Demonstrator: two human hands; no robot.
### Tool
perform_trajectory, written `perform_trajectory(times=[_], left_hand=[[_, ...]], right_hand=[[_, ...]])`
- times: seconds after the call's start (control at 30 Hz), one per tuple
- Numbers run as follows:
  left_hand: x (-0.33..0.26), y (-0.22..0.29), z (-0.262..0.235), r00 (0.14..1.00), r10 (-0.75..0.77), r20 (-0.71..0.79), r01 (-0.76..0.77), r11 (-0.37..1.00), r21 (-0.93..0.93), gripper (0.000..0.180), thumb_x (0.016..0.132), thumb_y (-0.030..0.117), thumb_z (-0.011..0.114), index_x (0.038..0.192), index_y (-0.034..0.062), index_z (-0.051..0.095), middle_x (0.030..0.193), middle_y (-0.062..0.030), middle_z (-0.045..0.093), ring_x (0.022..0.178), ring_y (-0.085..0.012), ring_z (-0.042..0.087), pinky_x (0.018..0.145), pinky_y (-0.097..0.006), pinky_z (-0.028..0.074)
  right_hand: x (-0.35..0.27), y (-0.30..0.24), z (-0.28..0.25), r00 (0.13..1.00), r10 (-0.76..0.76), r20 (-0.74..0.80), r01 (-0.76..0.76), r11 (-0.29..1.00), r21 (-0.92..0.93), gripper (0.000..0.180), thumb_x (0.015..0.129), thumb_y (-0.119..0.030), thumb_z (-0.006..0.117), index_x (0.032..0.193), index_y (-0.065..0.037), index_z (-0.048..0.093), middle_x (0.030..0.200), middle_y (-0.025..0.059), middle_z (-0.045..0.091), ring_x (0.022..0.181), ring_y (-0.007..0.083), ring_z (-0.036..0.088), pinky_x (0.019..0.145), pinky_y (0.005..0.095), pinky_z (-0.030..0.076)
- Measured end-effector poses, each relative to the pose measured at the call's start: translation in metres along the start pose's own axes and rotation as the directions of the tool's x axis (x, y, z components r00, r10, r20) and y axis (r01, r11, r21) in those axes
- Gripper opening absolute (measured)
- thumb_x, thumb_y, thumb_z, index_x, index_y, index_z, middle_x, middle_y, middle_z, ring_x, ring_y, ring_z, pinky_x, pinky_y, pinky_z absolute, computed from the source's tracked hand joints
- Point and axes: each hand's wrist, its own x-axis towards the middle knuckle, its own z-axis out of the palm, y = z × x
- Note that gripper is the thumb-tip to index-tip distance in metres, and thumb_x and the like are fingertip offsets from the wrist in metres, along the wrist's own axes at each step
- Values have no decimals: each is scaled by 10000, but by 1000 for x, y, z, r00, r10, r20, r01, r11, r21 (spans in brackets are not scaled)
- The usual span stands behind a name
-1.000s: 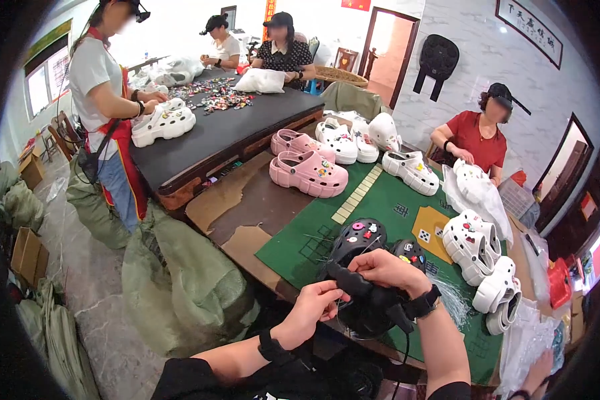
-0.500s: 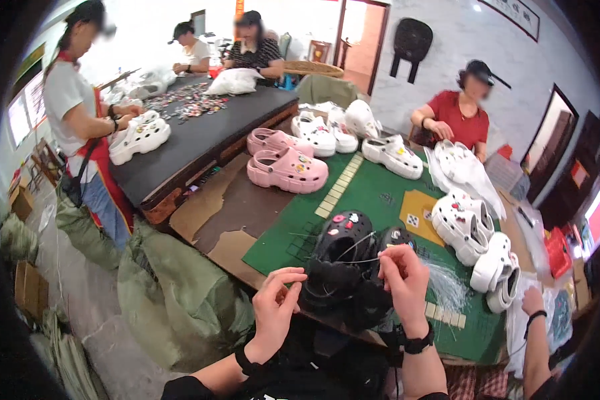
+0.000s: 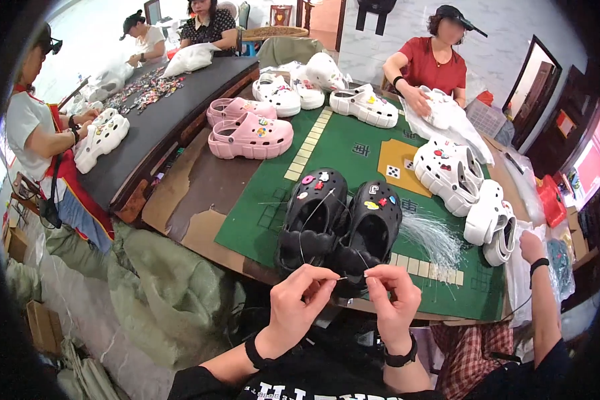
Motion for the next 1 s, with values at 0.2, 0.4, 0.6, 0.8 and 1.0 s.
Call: perform_trajectory(times=[0.2,0.4,0.6,0.8,1.0], left_hand=[[-2,4,0,1000,8,4,-8,1000,-16,132,854,-23,705,972,37,697,813,-35,641,582,-74,554,524,-223,436],[-3,4,3,1000,-12,29,12,1000,-8,120,850,-24,706,952,40,705,777,-21,629,602,-59,546,529,-210,411],[-5,3,6,997,-2,79,-1,999,39,139,836,-37,698,949,43,707,815,-43,650,580,-77,554,520,-225,432],[-4,-4,4,999,29,36,-31,997,68,135,827,-34,707,939,42,707,820,-44,651,578,-79,555,512,-224,431],[-4,2,6,1000,21,13,-22,995,96,116,818,-13,728,917,43,706,824,-47,655,565,-98,559,503,-238,439]], right_hand=[[-12,13,6,997,-42,67,43,999,-19,107,894,-8,698,998,-13,673,781,28,684,619,53,595,564,213,463],[-19,12,9,983,131,130,-138,989,46,127,908,-2,677,1033,-13,659,767,41,674,615,66,609,555,214,463],[-25,23,14,986,150,69,-158,977,145,130,900,17,671,1025,-8,645,795,45,667,620,75,604,565,222,470],[-18,25,20,999,18,34,-20,999,51,141,863,25,698,990,-5,642,873,69,661,700,89,604,618,230,487],[-19,22,11,992,109,-63,-99,985,139,135,845,33,703,955,-1,633,874,74,656,724,108,601,658,240,490]])
